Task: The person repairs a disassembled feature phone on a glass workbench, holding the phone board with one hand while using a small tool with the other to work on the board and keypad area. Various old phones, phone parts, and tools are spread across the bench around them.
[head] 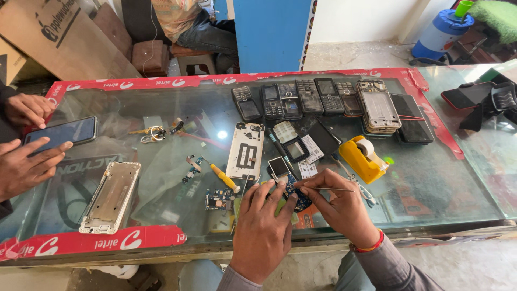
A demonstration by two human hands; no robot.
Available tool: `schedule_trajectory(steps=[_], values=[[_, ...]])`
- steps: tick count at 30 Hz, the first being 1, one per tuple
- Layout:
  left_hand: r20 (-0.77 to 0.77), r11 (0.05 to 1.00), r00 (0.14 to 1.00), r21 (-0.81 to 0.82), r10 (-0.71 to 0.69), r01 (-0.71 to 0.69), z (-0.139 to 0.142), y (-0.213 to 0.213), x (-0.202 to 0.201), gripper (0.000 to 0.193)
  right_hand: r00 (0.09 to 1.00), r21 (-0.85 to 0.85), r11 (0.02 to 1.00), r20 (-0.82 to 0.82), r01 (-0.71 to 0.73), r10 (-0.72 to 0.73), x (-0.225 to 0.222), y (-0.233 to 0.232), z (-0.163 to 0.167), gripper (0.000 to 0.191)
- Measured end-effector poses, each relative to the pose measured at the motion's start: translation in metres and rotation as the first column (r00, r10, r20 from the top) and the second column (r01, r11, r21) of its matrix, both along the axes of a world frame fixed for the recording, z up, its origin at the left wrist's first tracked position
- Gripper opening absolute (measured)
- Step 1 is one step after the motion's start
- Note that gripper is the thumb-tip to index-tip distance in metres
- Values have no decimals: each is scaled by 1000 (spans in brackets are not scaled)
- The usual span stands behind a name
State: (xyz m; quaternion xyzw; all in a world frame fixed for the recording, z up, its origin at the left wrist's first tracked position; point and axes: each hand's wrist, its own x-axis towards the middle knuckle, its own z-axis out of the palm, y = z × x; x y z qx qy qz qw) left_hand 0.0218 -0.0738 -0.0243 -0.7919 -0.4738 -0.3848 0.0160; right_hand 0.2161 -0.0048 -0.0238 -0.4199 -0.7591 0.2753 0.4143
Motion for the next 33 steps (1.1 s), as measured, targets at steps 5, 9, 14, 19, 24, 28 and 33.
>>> schedule_trajectory(steps=[5,9,14,19,24,28,33], values=[[2,1000,1000,5,11,-11,0,0,-1,40,999,2,1000,-48,-14,14,-1,1,0,9],[10,1000,1000,-4,-11,11,1,1,0,41,998,0,1000,-55,-22,22,0,1,-1,10],[-9,1000,1000,2,3,-3,2,0,-1,42,999,-19,1000,-47,-22,21,0,1,-3,8],[-5,1000,1000,14,3,-3,1,1,-1,43,992,-61,998,-127,-30,22,1,-1,-3,7],[0,1000,1000,11,0,0,1,1,0,42,999,-11,1000,-39,1,-1,3,-3,-3,10],[6,1000,1000,10,3,-3,1,0,-1,42,999,-33,999,-40,8,-10,3,-1,-4,11],[4,1000,1000,14,9,-9,1,-1,-1,41,998,-50,999,-66,-1,-2,3,-1,-4,10]])
